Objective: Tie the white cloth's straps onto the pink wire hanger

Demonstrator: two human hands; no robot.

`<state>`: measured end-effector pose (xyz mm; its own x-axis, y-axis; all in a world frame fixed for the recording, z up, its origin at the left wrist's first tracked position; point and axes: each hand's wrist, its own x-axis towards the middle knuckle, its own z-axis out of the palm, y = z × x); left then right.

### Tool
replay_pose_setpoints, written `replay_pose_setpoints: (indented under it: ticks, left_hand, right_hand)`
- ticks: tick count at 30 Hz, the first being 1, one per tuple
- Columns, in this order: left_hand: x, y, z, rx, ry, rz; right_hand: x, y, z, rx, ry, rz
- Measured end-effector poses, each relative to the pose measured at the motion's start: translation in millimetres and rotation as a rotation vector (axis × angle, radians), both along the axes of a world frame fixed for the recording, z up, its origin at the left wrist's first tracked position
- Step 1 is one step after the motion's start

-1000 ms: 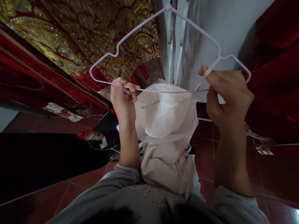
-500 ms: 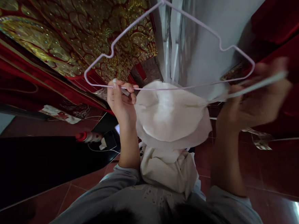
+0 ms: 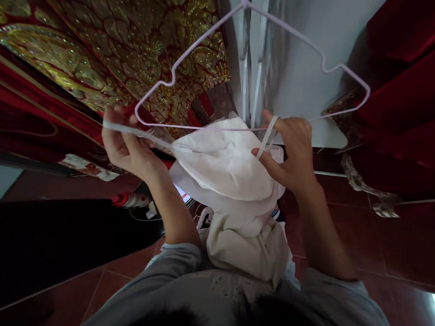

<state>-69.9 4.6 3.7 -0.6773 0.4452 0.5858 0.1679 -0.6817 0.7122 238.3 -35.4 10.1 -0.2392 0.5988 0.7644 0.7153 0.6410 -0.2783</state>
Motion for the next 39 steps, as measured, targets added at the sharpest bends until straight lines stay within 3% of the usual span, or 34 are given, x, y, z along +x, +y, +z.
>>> replay_pose_setpoints:
  ticks: [2, 5, 9, 12, 15, 18, 20, 22, 24, 26, 30, 32, 34, 36, 39]
  left_hand:
    - [-9.9, 4.5, 11.5, -0.015, 0.174, -0.157]
    - [-11.2, 6.6, 35.5, -0.169, 0.365, -0.383]
    - [7.3, 3.4, 68.8, -0.329, 0.495, -0.532]
    - [21.0, 3.0, 77.4, -0.356, 0.656, -0.562]
    - [26.0, 5.5, 60.1, -0.232, 0.582, -0.462]
    - [31.8, 5.5, 25.9, -0.086, 0.126, -0.346]
    - [41.9, 0.8, 5.8, -0.139, -0.127, -0.435]
    - [55.7, -7.0, -4.8, -0.218, -0.189, -0.584]
    - [67.9, -14.9, -5.4, -0.238, -0.181, -0.665]
    - [74.1, -19.8, -0.7, -0.239, -0.162, -0.662]
    - [72.3, -20.3, 5.6, -0.224, -0.156, -0.587]
    - [71.7, -19.0, 4.9, -0.175, -0.169, -0.581]
    - [73.1, -18.4, 3.5, -0.142, -0.176, -0.581]
    - [74.9, -18.3, 3.1, -0.151, -0.175, -0.568]
    - [74.3, -17.4, 4.4, -0.198, -0.156, -0.52]
  right_hand:
    - [-3.5, 1.4, -3.2, -0.034, -0.005, -0.009]
    - [-4.8, 3.0, -7.3, -0.008, 0.025, -0.034]
    - [1.0, 3.5, -8.7, 0.08, 0.025, -0.096]
    - [6.0, 3.4, -7.4, 0.089, 0.014, -0.135]
    - [7.2, 3.5, -7.2, 0.076, 0.01, -0.122]
    - [2.2, 3.9, -8.9, 0.035, -0.015, -0.114]
    - [-4.2, 3.9, -9.4, 0.024, -0.027, -0.129]
    - [-10.7, 3.6, -8.7, 0.026, -0.027, -0.142]
    - [-12.5, 4.0, -8.7, 0.025, -0.023, -0.135]
    - [-3.9, 6.9, -12.7, 0.104, 0.054, -0.125]
    - [51.9, 22.9, -33.9, 0.504, 0.557, -0.205]
    - [86.1, 33.2, -40.2, 0.456, 0.626, -0.184]
    - [107.9, 41.7, -34.3, 0.351, 0.632, -0.133]
    - [110.5, 46.0, -15.0, 0.19, 0.576, -0.105]
    - [87.8, 44.0, 25.5, -0.072, 0.395, -0.129]
